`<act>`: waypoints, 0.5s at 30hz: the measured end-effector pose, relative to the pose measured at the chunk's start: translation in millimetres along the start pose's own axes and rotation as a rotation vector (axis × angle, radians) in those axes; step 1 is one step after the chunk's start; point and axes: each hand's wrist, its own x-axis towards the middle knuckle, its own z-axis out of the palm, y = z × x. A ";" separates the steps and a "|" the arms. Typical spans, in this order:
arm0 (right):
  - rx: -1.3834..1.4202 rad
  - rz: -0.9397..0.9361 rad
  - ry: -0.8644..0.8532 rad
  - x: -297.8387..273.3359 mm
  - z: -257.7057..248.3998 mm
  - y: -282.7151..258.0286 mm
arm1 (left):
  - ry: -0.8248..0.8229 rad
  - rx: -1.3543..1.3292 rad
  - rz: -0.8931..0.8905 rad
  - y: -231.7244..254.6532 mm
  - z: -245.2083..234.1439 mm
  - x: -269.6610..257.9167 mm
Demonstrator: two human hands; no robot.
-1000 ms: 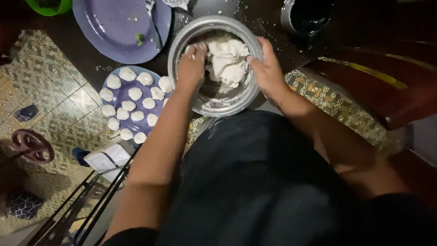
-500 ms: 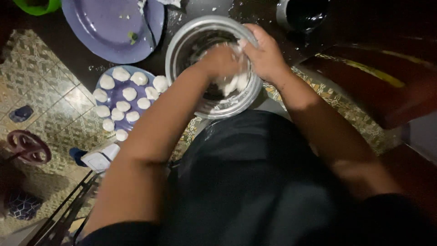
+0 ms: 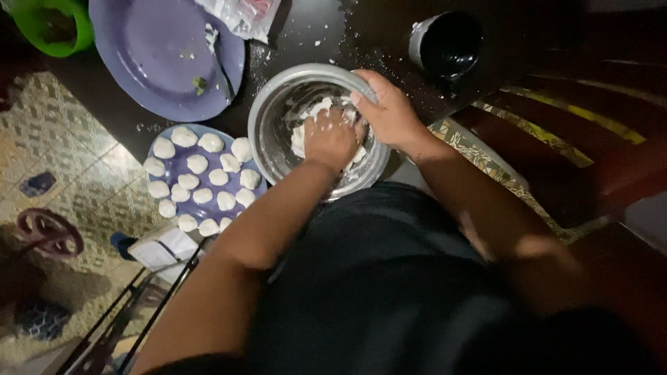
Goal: The person kneads white dough in a metal pot by hand while occasionally adding water from a cup.
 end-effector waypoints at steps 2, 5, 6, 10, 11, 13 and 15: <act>0.018 -0.042 0.002 2.1 3.1 -1.7 | 0.057 0.037 0.032 -6.9 12.8 5.0; -0.068 0.218 0.020 0.2 2.2 -16.2 | 0.154 0.090 0.137 -16.2 26.1 18.0; -0.116 0.201 0.033 1.2 1.2 -19.2 | 0.217 0.084 0.175 -20.4 30.5 20.0; -0.172 0.008 0.077 -4.1 1.6 -14.2 | 0.403 -0.008 0.204 -23.6 34.5 21.1; -0.150 -0.066 0.100 -6.7 1.1 -10.7 | 0.297 -0.145 0.103 -22.9 27.0 20.0; -0.114 -0.048 0.139 -6.6 -0.9 -3.8 | 0.072 -0.419 -0.104 -22.8 5.8 12.0; -0.076 0.022 0.162 -11.2 1.9 -1.7 | -0.072 -0.135 -0.021 -28.7 -16.8 -9.7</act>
